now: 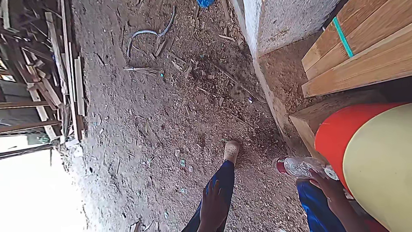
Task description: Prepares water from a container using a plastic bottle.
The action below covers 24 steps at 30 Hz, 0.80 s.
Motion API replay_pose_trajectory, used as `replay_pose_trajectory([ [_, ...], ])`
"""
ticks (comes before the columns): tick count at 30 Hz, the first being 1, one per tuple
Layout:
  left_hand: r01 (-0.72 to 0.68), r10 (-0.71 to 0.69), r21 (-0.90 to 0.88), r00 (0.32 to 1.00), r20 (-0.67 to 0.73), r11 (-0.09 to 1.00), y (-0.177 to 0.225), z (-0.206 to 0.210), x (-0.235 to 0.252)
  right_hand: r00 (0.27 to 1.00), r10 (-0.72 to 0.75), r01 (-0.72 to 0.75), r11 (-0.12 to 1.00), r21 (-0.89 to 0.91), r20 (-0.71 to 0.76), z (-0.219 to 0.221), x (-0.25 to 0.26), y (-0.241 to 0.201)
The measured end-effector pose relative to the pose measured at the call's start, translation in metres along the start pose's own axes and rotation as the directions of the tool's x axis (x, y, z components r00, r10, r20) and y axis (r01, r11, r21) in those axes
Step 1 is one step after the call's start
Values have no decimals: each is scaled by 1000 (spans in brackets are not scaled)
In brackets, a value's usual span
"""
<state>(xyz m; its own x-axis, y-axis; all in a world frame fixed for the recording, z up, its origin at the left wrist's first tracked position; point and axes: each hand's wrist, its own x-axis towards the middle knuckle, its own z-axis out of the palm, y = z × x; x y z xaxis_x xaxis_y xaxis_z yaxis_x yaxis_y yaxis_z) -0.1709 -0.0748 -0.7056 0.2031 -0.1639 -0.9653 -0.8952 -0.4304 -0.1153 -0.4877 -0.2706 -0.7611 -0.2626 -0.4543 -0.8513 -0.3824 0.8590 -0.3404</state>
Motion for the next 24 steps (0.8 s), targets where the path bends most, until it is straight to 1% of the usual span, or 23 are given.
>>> replay_pose_trajectory([
  [11,-2,2,16,1000,20,1000,-4,4,5,1000,-28,29,999,15,-11,0,3,3],
  [17,-10,9,14,1000,20,1000,-5,6,5,1000,14,-13,1000,20,-3,1,0,-1],
  [24,-6,6,24,999,36,1000,-2,7,4,1000,11,-11,1000,25,6,-1,3,2],
])
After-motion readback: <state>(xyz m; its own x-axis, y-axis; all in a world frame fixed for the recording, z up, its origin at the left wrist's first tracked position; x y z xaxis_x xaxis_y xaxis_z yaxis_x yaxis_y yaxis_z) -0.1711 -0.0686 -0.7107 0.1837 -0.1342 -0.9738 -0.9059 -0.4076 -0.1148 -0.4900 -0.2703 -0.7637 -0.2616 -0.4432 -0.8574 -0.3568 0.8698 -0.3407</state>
